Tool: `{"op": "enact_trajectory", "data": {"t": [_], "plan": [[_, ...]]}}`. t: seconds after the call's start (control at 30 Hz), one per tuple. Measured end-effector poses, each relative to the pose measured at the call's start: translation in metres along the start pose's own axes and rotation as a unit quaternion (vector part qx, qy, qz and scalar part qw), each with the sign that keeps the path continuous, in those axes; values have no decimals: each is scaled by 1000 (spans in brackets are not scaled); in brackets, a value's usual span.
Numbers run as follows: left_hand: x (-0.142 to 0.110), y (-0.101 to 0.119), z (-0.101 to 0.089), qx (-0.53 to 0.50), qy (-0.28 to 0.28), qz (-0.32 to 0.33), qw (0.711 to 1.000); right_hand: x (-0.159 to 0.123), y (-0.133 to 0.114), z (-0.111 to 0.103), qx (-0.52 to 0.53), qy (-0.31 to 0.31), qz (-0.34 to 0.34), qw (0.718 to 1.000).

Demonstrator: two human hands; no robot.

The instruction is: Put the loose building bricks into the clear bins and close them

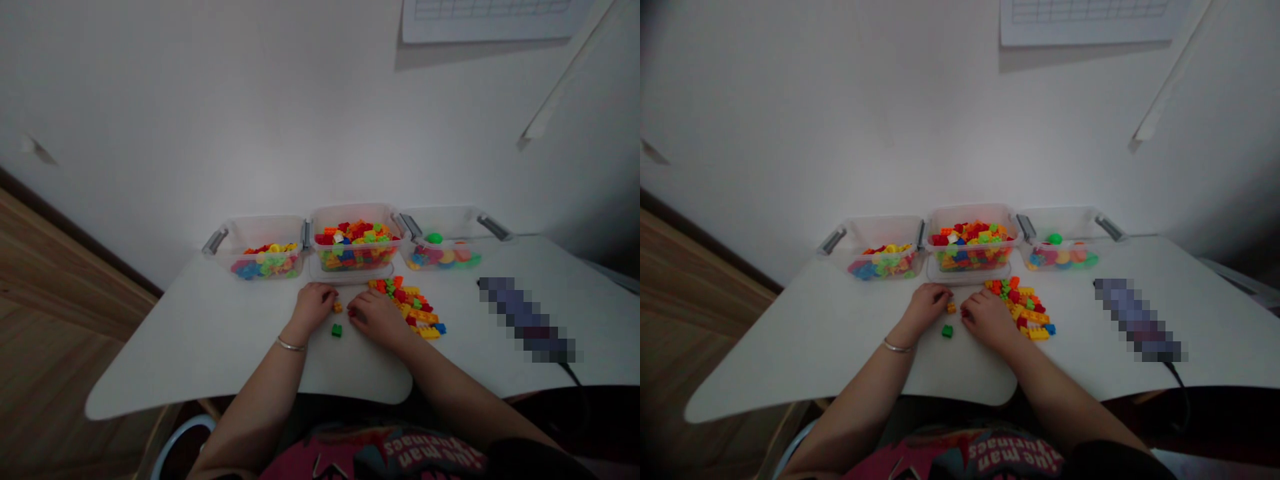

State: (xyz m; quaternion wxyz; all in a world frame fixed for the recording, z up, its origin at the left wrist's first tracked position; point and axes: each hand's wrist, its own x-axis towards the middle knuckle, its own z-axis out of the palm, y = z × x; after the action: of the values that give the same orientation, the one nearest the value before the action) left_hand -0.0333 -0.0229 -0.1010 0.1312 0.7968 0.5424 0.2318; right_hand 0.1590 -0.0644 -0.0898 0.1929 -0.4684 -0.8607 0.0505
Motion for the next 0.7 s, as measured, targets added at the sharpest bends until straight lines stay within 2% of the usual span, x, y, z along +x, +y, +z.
{"op": "enact_trajectory", "data": {"t": [0.23, 0.47, 0.57, 0.7], "plan": [[0, 2, -2, -5, -2, -1, 1000, -1, 8, 9, -21, 45, -27, 998], [0, 0, -1, -4, -2, 3, 1000, -3, 6, 9, 8, 72, -22, 997], [0, -1, 0, -4, 0, 5, 1000, 2, 10, -2, 42, 133, -4, 990], [-1, -3, 2, -3, 3, 10, 1000, 17, 22, -34, 67, 244, 22, 967]]}}
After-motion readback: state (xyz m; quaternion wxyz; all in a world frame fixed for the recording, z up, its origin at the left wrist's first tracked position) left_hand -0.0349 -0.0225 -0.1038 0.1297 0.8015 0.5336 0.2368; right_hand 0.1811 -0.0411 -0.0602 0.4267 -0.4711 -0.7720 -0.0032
